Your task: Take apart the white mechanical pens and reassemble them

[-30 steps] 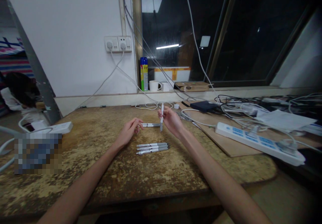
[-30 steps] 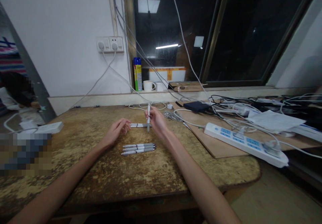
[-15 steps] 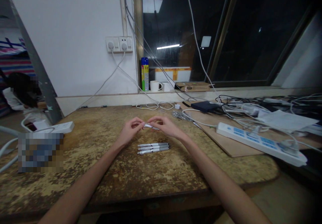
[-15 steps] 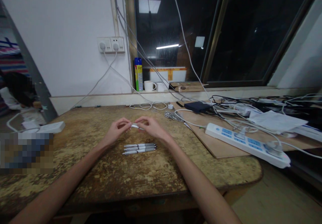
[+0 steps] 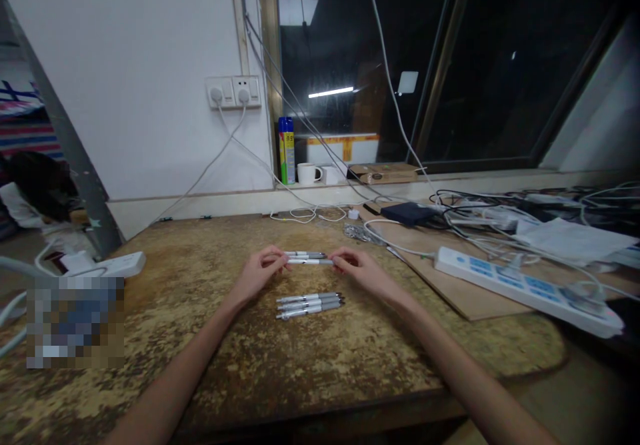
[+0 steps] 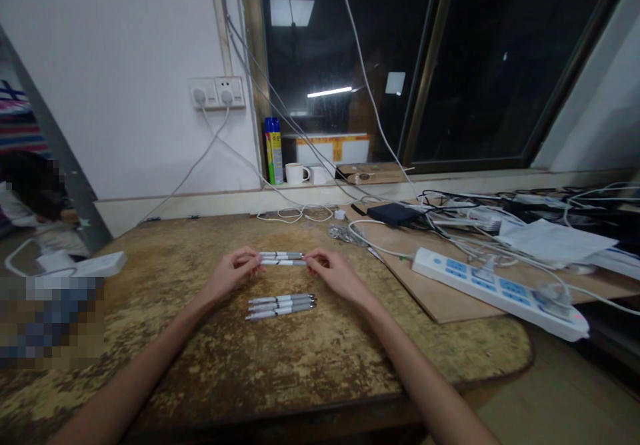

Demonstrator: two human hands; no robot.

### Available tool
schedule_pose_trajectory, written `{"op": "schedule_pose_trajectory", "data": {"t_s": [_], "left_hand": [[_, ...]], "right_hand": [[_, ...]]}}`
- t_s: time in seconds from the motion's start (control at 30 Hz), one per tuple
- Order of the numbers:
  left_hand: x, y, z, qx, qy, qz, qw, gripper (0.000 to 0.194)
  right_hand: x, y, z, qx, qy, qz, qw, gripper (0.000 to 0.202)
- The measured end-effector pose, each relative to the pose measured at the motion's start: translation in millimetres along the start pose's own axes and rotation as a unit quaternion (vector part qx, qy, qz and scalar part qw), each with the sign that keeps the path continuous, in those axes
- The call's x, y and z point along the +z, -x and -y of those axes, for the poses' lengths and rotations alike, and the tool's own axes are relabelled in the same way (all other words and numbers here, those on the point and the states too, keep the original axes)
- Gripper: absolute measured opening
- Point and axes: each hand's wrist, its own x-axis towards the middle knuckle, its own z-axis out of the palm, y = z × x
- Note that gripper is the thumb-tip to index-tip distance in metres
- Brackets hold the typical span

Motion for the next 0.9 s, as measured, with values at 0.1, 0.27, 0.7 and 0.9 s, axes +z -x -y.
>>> {"op": "schedule_pose_trajectory", "data": {"t_s": [0.1,0.27,0.7,0.9], "left_hand": [[-8.2,4.3,-2.8,-0.004,-0.054,0.081,0.995,0.036],[-23.9,8.5,-6.4,-0.003,-0.137,0.183,0.974,0.034],[-27.9,9.8,0.4,-0.013,-0.152,0.212,0.965,0.031],[-27.3,8.9,-3.2,-0.008,-0.157,0.208,0.965,0.027]], "right_hand": [[-1.4,10.2,-1.6,0.011,0.022,0.004,1.0,0.032],[-0.4,18.7,3.8,0.019,0.079,0.1,0.992,0.028],[-0.8,23.6,6.3,0.015,0.076,0.129,0.989,0.029],[1.5,22.2,7.4,0.003,0.089,0.113,0.99,0.03]]}}
